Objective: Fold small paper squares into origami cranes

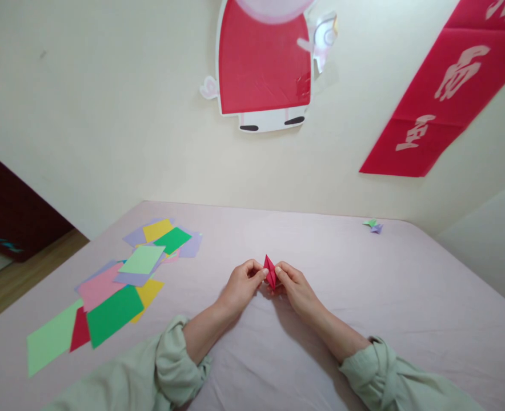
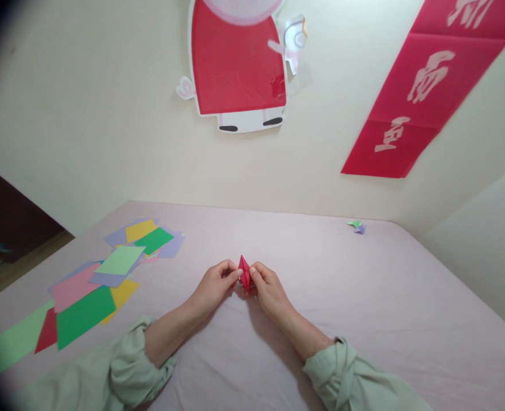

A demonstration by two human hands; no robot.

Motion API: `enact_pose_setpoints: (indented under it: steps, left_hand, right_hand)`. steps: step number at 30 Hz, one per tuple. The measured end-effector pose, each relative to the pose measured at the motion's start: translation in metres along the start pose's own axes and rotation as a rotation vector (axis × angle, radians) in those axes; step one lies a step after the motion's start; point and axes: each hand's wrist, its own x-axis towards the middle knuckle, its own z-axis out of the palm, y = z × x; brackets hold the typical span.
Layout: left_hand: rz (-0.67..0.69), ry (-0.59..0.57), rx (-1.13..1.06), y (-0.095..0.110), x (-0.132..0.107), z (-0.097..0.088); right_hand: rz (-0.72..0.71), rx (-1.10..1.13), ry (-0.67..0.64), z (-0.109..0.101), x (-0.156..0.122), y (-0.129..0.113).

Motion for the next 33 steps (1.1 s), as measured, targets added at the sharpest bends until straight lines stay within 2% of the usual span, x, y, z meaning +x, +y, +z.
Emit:
enact_pose_setpoints:
  steps: [8, 14, 24, 28, 31, 33]
  left_hand:
    - [-0.012, 0.031, -0.025, -0.002, 0.0, 0.001]
    - [0.03, -0.017, -0.02, 0.001, 0.001, 0.002]
    - [-0.034, 0.003, -0.134, -0.003, 0.003, -0.001]
    - [-0.052, 0.055, -0.107, -0.003, 0.003, -0.002]
    - [-0.054, 0.144, -0.127, -0.002, 0.0, -0.001]
    - [-0.031, 0.158, -0.136, 0.0, -0.003, 0.002]
  right_hand:
    - [-0.059, -0.096, 0.001, 0.002, 0.0, 0.001]
    - [-0.08, -0.141, -0.043, 0.001, -0.002, -0.001]
    - [-0.101, -0.207, -0.084, 0.001, -0.003, -0.006]
    - [-0.113, -0.224, -0.03, -0.002, -0.001, -0.002]
    - [-0.159, -0.281, 0.078, -0.007, -0.001, -0.001]
    - [-0.211, -0.375, 0.154, -0.009, -0.002, -0.002]
